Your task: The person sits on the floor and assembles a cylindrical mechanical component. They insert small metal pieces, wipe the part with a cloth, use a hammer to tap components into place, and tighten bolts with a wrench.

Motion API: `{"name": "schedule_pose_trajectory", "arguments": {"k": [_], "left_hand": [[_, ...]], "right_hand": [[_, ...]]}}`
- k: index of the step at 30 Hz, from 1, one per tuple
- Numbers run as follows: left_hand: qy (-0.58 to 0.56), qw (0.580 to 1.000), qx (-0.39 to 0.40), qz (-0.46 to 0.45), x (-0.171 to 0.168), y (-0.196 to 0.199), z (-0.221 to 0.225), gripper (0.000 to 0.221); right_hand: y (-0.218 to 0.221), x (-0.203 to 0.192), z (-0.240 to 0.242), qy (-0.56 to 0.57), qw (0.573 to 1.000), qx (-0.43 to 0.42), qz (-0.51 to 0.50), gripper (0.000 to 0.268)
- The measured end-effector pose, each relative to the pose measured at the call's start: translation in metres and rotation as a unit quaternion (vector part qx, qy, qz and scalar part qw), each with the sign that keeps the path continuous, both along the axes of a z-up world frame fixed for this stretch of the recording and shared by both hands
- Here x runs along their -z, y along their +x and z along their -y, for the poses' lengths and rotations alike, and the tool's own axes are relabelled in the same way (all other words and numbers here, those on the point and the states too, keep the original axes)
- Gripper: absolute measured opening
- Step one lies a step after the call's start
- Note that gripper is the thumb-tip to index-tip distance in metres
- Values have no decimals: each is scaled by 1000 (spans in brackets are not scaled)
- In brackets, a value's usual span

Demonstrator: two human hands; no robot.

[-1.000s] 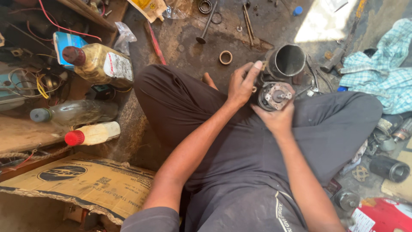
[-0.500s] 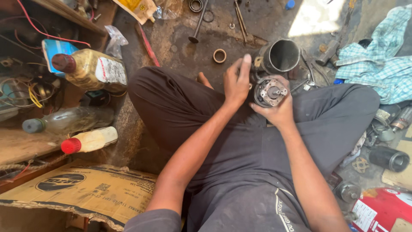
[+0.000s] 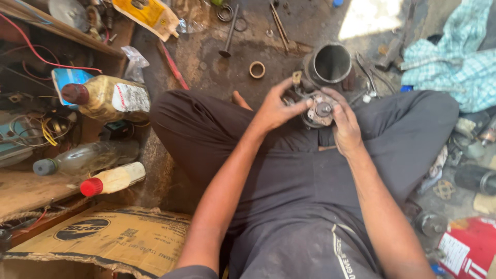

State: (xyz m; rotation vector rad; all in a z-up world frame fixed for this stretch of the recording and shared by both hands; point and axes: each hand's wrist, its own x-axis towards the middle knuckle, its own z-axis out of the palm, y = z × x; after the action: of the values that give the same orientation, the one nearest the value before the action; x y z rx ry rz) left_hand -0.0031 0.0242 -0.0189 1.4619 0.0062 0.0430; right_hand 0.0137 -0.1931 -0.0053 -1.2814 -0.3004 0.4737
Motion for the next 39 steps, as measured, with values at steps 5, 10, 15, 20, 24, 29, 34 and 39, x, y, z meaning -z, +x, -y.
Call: {"name": "schedule_pose_trajectory", "arguments": {"k": [5,10,15,20,24,29,34,39], "left_hand": [[23,998,41,-47,-7,3,-1,59],[-4,997,54,-49,-14,6,-6,67],[23,998,36,-52,-9,2,-3,60],[-120,988,12,-95,1,-1,3,35],[-93,992,-26,-77,20,4,5,23],[-218,962,-136,-92,29,3,5,40],[-266,898,-286,-203,40,5,14,50],[-260,909,-232,-230,45,2,17,54]], "right_hand": [[-5,-6,2,-27,999,13,42,56],[0,-12,3,13,999,-4,30,56],[-9,-14,10,-88,993,18,77,51],[-15,-38,0,-126,966,47,219,57],[-13,-48,0,-191,943,26,271,61],[20,-43,32,-71,979,143,124,52],[61,-17,104,-392,851,289,198,13],[104,-9,150,-509,768,258,289,37]]}}
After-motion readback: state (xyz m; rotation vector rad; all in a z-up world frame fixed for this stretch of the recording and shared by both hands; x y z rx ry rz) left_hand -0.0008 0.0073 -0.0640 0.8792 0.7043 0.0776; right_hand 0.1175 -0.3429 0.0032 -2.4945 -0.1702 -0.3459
